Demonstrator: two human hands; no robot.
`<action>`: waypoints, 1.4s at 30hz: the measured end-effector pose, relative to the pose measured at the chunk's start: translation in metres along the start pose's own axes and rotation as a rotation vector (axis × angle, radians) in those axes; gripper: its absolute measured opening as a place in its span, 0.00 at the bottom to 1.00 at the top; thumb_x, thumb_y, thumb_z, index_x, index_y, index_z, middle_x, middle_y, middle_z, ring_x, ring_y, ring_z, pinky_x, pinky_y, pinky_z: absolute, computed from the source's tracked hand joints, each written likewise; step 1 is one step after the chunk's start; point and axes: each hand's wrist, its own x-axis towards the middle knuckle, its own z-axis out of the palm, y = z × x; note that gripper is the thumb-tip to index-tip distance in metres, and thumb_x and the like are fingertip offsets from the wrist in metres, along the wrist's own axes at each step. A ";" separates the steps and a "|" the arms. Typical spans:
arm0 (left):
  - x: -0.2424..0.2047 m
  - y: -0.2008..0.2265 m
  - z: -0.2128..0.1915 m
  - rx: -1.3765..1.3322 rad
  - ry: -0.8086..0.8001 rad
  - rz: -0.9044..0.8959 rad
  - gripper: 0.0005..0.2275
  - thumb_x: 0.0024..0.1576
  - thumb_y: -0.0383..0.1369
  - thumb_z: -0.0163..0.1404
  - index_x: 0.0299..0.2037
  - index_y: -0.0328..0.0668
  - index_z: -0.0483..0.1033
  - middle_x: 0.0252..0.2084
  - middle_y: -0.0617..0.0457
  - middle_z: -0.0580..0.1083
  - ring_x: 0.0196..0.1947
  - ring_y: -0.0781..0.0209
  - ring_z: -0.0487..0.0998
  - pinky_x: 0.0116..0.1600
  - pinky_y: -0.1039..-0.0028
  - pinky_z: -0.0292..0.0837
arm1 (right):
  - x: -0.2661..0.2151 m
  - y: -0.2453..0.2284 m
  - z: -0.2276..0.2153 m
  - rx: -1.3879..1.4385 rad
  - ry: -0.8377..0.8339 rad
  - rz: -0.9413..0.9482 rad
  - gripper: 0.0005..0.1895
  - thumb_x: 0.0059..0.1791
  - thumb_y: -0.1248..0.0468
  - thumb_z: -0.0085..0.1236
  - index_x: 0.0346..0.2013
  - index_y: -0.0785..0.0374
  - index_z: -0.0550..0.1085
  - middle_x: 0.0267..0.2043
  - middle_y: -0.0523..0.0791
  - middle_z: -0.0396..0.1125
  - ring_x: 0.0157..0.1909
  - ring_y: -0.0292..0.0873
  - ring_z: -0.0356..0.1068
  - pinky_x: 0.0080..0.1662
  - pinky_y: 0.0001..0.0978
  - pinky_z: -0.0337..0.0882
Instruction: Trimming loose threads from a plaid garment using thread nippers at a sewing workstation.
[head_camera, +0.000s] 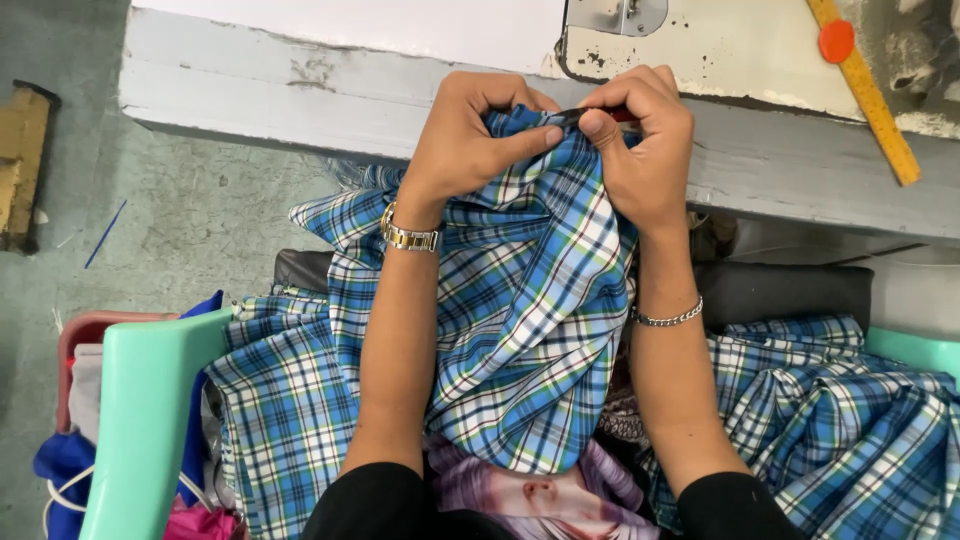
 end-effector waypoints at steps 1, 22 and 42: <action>-0.001 0.001 0.000 0.000 0.000 -0.004 0.13 0.61 0.30 0.59 0.25 0.43 0.70 0.25 0.55 0.72 0.46 0.54 0.85 0.41 0.71 0.77 | -0.001 -0.001 0.000 0.002 -0.001 0.003 0.27 0.59 0.45 0.48 0.37 0.66 0.76 0.36 0.47 0.66 0.42 0.45 0.61 0.47 0.37 0.62; 0.001 0.001 0.000 -0.036 0.016 -0.018 0.13 0.59 0.27 0.61 0.24 0.42 0.71 0.28 0.53 0.77 0.45 0.58 0.85 0.41 0.72 0.77 | 0.002 -0.002 0.002 0.035 0.001 0.006 0.25 0.59 0.45 0.50 0.37 0.66 0.76 0.35 0.46 0.66 0.41 0.43 0.60 0.48 0.36 0.61; 0.002 0.000 -0.001 -0.011 0.011 -0.027 0.08 0.59 0.31 0.61 0.29 0.41 0.80 0.30 0.54 0.78 0.31 0.66 0.77 0.35 0.75 0.71 | 0.003 -0.003 0.007 0.019 0.024 -0.009 0.26 0.59 0.45 0.50 0.35 0.66 0.76 0.34 0.46 0.66 0.40 0.43 0.62 0.52 0.38 0.61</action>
